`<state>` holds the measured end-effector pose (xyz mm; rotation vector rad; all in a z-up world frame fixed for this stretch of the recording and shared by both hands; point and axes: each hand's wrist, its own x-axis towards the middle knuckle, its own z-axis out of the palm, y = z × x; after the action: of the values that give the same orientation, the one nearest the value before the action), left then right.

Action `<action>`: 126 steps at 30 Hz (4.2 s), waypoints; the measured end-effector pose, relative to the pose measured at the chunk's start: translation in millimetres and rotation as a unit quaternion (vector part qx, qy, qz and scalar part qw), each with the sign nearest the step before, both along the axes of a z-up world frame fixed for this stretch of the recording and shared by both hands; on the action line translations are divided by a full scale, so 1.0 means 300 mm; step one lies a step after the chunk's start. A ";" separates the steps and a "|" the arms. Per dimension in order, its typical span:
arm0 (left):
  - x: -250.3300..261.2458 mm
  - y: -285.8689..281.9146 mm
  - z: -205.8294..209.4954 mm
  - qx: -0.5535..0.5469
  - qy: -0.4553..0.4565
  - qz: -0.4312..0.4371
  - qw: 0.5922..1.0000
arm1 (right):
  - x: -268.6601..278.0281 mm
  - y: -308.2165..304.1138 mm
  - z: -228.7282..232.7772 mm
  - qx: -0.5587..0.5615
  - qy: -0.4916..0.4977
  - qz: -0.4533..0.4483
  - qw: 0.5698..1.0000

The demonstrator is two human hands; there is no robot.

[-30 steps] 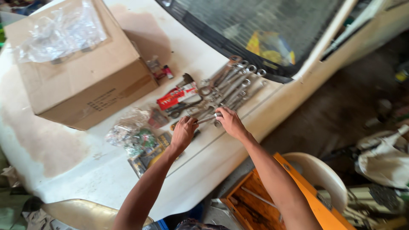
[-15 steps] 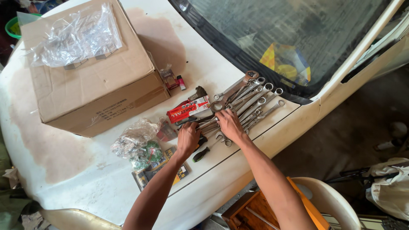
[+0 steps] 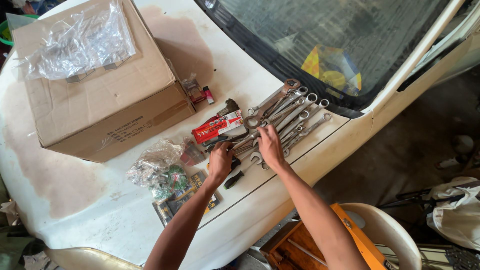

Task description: The person repeatedly picks up wrenches from an orange toolbox and places them on the hood of a white car. The person continues this process, moving multiple wrenches one at a time from the toolbox to the car hood.

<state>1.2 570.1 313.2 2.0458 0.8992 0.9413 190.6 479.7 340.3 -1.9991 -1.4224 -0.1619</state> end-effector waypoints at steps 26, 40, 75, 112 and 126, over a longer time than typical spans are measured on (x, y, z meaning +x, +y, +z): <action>0.062 -0.277 0.100 0.196 0.002 -0.085 0.977 | -0.080 -0.473 0.036 0.068 -0.036 -0.066 0.995; 0.239 -1.040 0.072 0.181 -0.027 -0.349 0.919 | -0.260 -1.408 0.009 0.052 0.031 -0.208 0.976; -0.076 -1.693 -0.992 0.078 0.206 -0.537 0.814 | -0.680 -2.378 -1.074 -0.190 0.304 -0.420 0.834; 0.134 -1.852 -1.338 0.136 0.421 -0.492 0.750 | -0.575 -2.341 -1.107 -0.002 0.265 -0.479 0.837; 0.123 -1.788 -1.167 -0.044 0.402 -0.518 0.754 | -0.582 -2.323 -1.108 0.125 0.485 -0.556 0.664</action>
<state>38.1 33.7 -37.0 2.3499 0.0255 -0.6242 15.9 -217.1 7.8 -1.8947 0.5548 0.1800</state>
